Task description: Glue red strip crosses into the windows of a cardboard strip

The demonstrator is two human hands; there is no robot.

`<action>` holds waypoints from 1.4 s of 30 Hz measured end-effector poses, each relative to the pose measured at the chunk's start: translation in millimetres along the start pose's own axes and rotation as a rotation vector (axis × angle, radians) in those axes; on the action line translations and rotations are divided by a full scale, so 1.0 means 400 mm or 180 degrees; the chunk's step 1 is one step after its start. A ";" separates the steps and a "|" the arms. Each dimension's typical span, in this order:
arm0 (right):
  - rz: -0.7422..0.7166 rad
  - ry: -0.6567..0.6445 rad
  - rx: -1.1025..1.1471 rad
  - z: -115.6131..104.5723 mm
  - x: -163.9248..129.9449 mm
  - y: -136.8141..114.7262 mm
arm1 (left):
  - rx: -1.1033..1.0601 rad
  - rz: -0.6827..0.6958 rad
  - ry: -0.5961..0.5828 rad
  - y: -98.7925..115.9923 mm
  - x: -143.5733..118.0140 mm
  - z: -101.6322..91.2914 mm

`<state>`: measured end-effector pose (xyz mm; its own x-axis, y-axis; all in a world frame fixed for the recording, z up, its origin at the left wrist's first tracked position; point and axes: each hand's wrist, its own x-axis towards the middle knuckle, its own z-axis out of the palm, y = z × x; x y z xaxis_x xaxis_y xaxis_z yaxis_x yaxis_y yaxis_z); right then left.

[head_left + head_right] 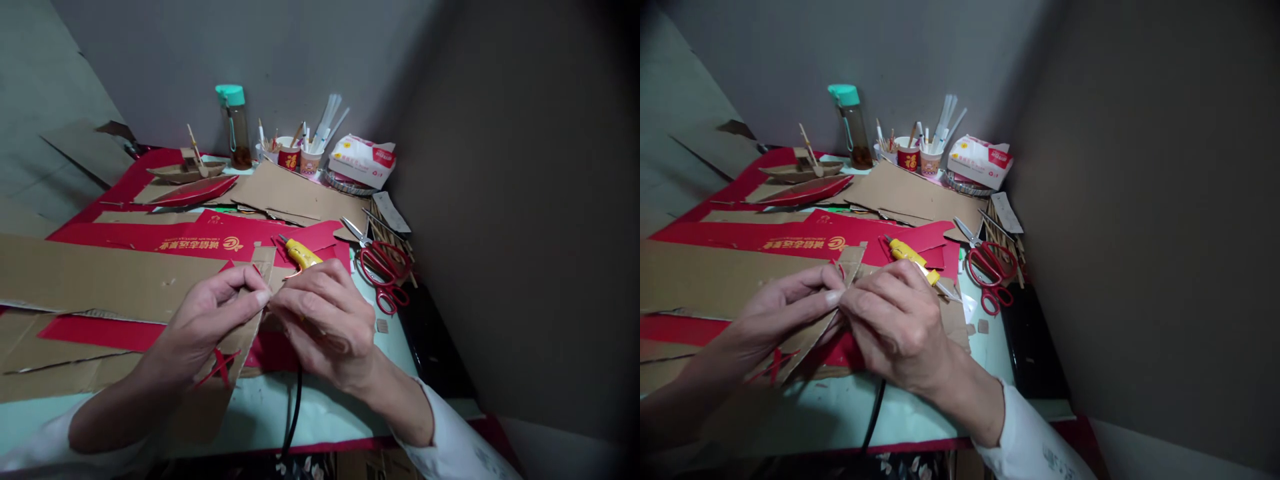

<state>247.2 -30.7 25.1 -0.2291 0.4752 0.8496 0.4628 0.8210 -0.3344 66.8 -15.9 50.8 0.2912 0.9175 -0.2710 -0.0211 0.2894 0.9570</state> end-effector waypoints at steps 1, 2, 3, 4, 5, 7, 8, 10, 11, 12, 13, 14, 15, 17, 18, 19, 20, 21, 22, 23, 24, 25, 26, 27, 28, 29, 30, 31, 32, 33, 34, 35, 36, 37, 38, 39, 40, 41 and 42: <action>-0.0049 -0.0019 -0.0041 0.000 -0.002 0.000 | -0.0049 -0.0019 -0.0064 -0.002 0.004 -0.003; -0.0092 -0.0042 -0.0099 0.001 -0.004 0.000 | -0.0134 -0.0059 -0.0154 -0.004 0.009 -0.008; -0.0143 -0.0043 -0.0172 0.001 -0.006 0.000 | -0.0252 -0.0102 -0.0282 -0.008 0.015 -0.013; -0.0196 -0.0043 -0.0251 0.001 -0.009 -0.001 | -0.0383 -0.0148 -0.0427 -0.013 0.021 -0.018; -0.0258 -0.0018 -0.0320 0.001 -0.012 -0.001 | -0.0502 -0.0187 -0.0564 -0.018 0.027 -0.023; -0.0348 0.0005 -0.0400 0.000 -0.016 -0.002 | -0.0662 -0.0186 -0.0743 -0.027 0.037 -0.031; -0.0369 -0.0027 -0.0428 -0.002 -0.017 -0.002 | -0.0696 -0.0162 -0.0769 -0.029 0.042 -0.033; -0.0366 -0.0140 -0.0496 -0.006 -0.017 -0.005 | -0.0712 -0.0133 -0.0736 -0.028 0.047 -0.035; -0.0350 -0.0170 -0.0534 -0.008 -0.016 -0.006 | -0.0705 -0.0131 -0.0718 -0.023 0.048 -0.035; -0.0326 -0.0181 -0.0571 -0.011 -0.014 -0.007 | -0.0689 -0.0137 -0.0692 -0.017 0.048 -0.034; -0.0308 -0.0163 -0.0599 -0.013 -0.012 -0.008 | -0.0673 -0.0138 -0.0651 -0.010 0.046 -0.034; -0.0281 -0.0147 -0.0606 -0.015 -0.010 -0.009 | -0.0665 -0.0130 -0.0593 -0.002 0.044 -0.034; -0.0242 -0.0150 -0.0593 -0.016 -0.009 -0.009 | -0.0665 -0.0111 -0.0521 0.005 0.042 -0.033; -0.0163 -0.0197 -0.0561 -0.020 -0.009 -0.009 | -0.0686 -0.0049 -0.0345 0.016 0.038 -0.033; -0.0132 -0.0231 -0.0554 -0.022 -0.010 -0.009 | -0.0711 -0.0011 -0.0252 0.018 0.038 -0.034; -0.0124 -0.0264 -0.0551 -0.025 -0.012 -0.010 | -0.0740 0.0023 -0.0161 0.019 0.038 -0.034; -0.0137 -0.0270 -0.0560 -0.029 -0.015 -0.012 | -0.0781 0.0058 -0.0064 0.019 0.038 -0.036; -0.0150 -0.0261 -0.0581 -0.034 -0.019 -0.016 | -0.0833 0.0095 0.0039 0.017 0.039 -0.037; -0.0152 -0.0243 -0.0601 -0.041 -0.024 -0.022 | -0.0895 0.0138 0.0151 0.016 0.040 -0.039; -0.0119 -0.0239 -0.0610 -0.052 -0.030 -0.030 | -0.0959 0.0177 0.0264 0.014 0.040 -0.040; -0.0040 -0.0241 -0.0593 -0.065 -0.036 -0.039 | -0.1023 0.0217 0.0370 0.014 0.039 -0.041; 0.0094 -0.0253 -0.0522 -0.081 -0.043 -0.050 | -0.1083 0.0248 0.0460 0.014 0.036 -0.041; 0.0255 -0.0285 -0.0408 -0.100 -0.051 -0.060 | -0.1133 0.0274 0.0531 0.016 0.032 -0.041; 0.0427 -0.0324 -0.0226 -0.122 -0.059 -0.071 | -0.1170 0.0288 0.0579 0.019 0.027 -0.039; 0.0564 -0.0399 -0.0020 -0.145 -0.066 -0.079 | -0.1193 0.0291 0.0607 0.023 0.021 -0.037; 0.0615 -0.0513 0.0122 -0.169 -0.073 -0.086 | -0.1205 0.0291 0.0617 0.028 0.015 -0.033; 0.0616 -0.0694 0.0201 -0.191 -0.078 -0.091 | -0.1216 0.0272 0.0625 0.034 0.010 -0.029; 0.0655 -0.0838 0.0176 -0.209 -0.081 -0.094 | -0.1225 0.0228 0.0617 0.040 0.004 -0.024; 0.0730 -0.0933 0.0082 -0.223 -0.082 -0.096 | -0.1245 0.0176 0.0610 0.046 -0.001 -0.018; 0.0859 -0.0958 -0.0028 -0.231 -0.080 -0.096 | -0.1282 0.0124 0.0605 0.052 -0.006 -0.013; 0.1015 -0.0913 -0.0119 -0.231 -0.075 -0.094 | -0.1326 0.0069 0.0606 0.057 -0.009 -0.008; 0.1170 -0.0831 -0.0161 -0.225 -0.067 -0.091 | -0.1361 0.0028 0.0599 0.060 -0.012 -0.003; 0.1289 -0.0731 -0.0118 -0.212 -0.057 -0.087 | -0.1377 -0.0002 0.0594 0.062 -0.014 0.001; 0.1363 -0.0664 -0.0011 -0.194 -0.046 -0.081 | -0.1374 -0.0005 0.0589 0.061 -0.015 0.003; 0.1449 -0.0541 0.0103 -0.172 -0.034 -0.075 | -0.1343 -0.0011 0.0598 0.059 -0.015 0.004; 0.1519 -0.0381 0.0222 -0.149 -0.023 -0.069 | -0.1285 -0.0012 0.0608 0.054 -0.014 0.004; 0.1565 -0.0305 0.0361 -0.126 -0.012 -0.062 | -0.1220 -0.0019 0.0621 0.048 -0.011 0.001; 0.1513 -0.0218 0.0489 -0.105 -0.002 -0.056 | -0.1153 -0.0050 0.0631 0.041 -0.007 -0.003; 0.1441 -0.0198 0.0554 -0.087 0.006 -0.051 | -0.1102 -0.0106 0.0609 0.034 -0.003 -0.008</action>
<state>267.0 -57.5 48.4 -0.0910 0.8103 0.5790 0.3790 0.5658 -0.7323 63.3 -12.1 63.8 0.1143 0.9308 -0.3471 -0.3455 0.3648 0.8646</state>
